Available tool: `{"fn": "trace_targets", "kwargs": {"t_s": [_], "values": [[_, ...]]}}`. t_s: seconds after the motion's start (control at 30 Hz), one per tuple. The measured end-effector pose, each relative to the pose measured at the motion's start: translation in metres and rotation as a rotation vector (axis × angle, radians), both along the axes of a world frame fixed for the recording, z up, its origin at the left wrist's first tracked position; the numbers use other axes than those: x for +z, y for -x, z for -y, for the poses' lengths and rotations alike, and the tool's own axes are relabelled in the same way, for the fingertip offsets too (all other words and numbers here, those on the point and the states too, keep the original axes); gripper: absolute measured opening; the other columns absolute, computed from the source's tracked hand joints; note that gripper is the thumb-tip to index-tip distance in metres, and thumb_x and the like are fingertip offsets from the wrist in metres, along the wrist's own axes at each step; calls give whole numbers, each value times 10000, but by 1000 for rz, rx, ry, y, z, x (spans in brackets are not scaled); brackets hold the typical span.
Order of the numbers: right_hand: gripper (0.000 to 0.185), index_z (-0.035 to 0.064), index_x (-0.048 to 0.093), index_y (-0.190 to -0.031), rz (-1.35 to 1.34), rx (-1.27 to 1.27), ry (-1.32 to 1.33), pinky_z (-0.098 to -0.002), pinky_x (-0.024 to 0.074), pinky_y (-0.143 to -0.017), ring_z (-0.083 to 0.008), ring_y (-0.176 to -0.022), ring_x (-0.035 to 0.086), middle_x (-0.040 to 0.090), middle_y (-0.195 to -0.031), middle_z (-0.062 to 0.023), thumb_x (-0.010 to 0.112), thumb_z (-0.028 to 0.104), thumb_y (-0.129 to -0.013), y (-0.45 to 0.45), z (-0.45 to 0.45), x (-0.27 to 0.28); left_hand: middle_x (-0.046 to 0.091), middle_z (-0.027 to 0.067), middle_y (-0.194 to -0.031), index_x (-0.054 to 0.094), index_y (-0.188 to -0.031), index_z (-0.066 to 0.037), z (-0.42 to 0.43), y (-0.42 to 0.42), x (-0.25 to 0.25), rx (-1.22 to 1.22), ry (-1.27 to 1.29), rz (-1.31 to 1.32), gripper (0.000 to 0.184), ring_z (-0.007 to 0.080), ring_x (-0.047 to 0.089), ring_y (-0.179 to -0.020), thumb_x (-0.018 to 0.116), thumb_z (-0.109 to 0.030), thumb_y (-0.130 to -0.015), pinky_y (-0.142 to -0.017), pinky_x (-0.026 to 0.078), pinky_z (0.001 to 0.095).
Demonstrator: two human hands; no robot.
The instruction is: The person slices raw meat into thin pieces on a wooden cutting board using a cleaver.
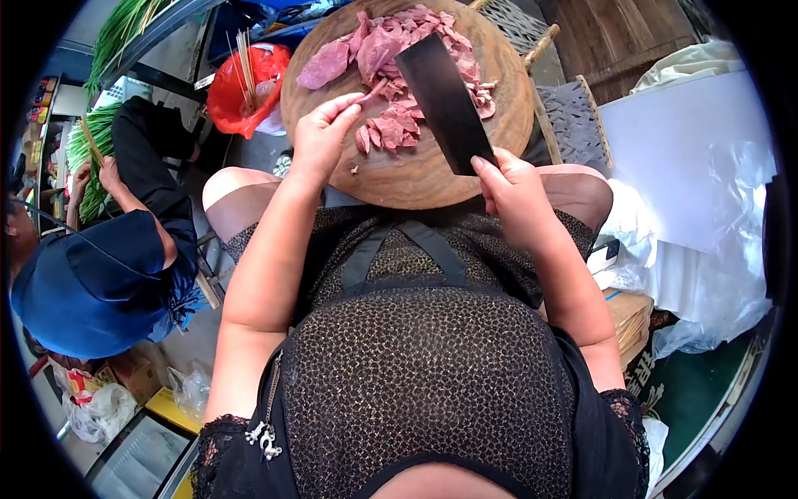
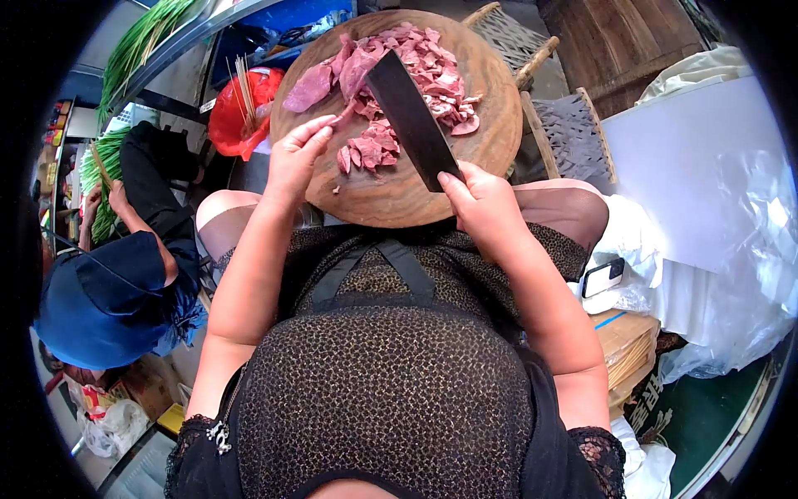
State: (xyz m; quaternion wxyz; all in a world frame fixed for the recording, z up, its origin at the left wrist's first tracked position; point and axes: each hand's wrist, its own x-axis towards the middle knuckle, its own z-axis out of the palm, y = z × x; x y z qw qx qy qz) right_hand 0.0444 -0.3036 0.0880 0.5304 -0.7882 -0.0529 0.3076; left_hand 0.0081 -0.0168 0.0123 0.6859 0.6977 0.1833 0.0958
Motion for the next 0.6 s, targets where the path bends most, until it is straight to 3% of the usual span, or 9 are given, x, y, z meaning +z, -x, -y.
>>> {"fn": "trace_targets", "kwargs": {"t_s": [0.07,0.17,0.2,0.27,0.33,0.37,0.4,0.5,0.6], "values": [[210,56,599,-920,22,13,7,-220,357,-485,-40,-530,429,479,-656,60,590,236,-1028,1,0,0,747,52,-1104,741,-1177,-64,1,7,-4,-29,-93,101,222,109,667,-1017,668,-121,-975,-908,517,266],[200,51,615,-943,19,46,14,-216,359,-489,-33,-538,429,487,-666,63,595,232,-1024,1,2,-1,739,113,-1092,714,-1207,-150,15,36,-4,-227,-935,364,306,259,720,-998,659,-79,-914,-862,574,339],[188,41,636,-1001,96,98,10,-217,367,-493,-31,-543,436,504,-678,62,597,224,-1021,2,3,-4,715,136,-1163,678,-1234,-110,23,49,-4,-369,-973,299,344,319,686,-1075,650,-85,-893,-912,560,395],[199,31,658,-1060,165,153,8,-219,375,-497,-30,-549,443,520,-691,61,599,216,-1018,6,5,-4,667,174,-1247,660,-1234,-68,30,78,-47,-438,-1254,204,354,361,640,-1151,656,-116,-883,-968,529,425],[263,15,659,-1194,295,288,132,-253,458,-565,-61,-609,516,580,-733,20,605,193,-1006,8,5,2,631,202,-1285,655,-1211,-40,36,88,-40,-408,-1200,185,357,385,600,-1203,670,-116,-863,-1009,502,444],[319,11,636,-1255,412,342,161,-328,530,-693,-188,-706,649,682,-814,-92,603,182,-987,10,9,-3,651,184,-1250,670,-1188,-46,36,91,-34,-316,-1173,177,337,369,622,-1166,694,-110,-858,-992,514,431],[319,11,636,-1255,408,341,162,-328,530,-693,-188,-706,649,682,-814,-92,603,182,-987,11,10,-2,670,166,-1215,685,-1165,-52,34,92,-32,-221,-1146,171,318,353,644,-1130,717,-103,-853,-975,527,419],[326,19,649,-1228,459,498,319,-409,547,-817,-405,-948,684,683,-1040,-262,591,190,-957,17,9,2,674,143,-1063,694,-1044,-52,30,88,-31,-251,-1101,243,219,348,654,-1003,685,-100,-830,-876,550,426],[293,36,668,-1185,506,583,413,-449,555,-782,-401,-890,686,698,-967,-232,589,202,-956,27,7,-3,653,109,-979,693,-976,-61,32,79,-50,-370,-1062,334,161,319,650,-914,679,-81,-817,-773,557,418]]}}
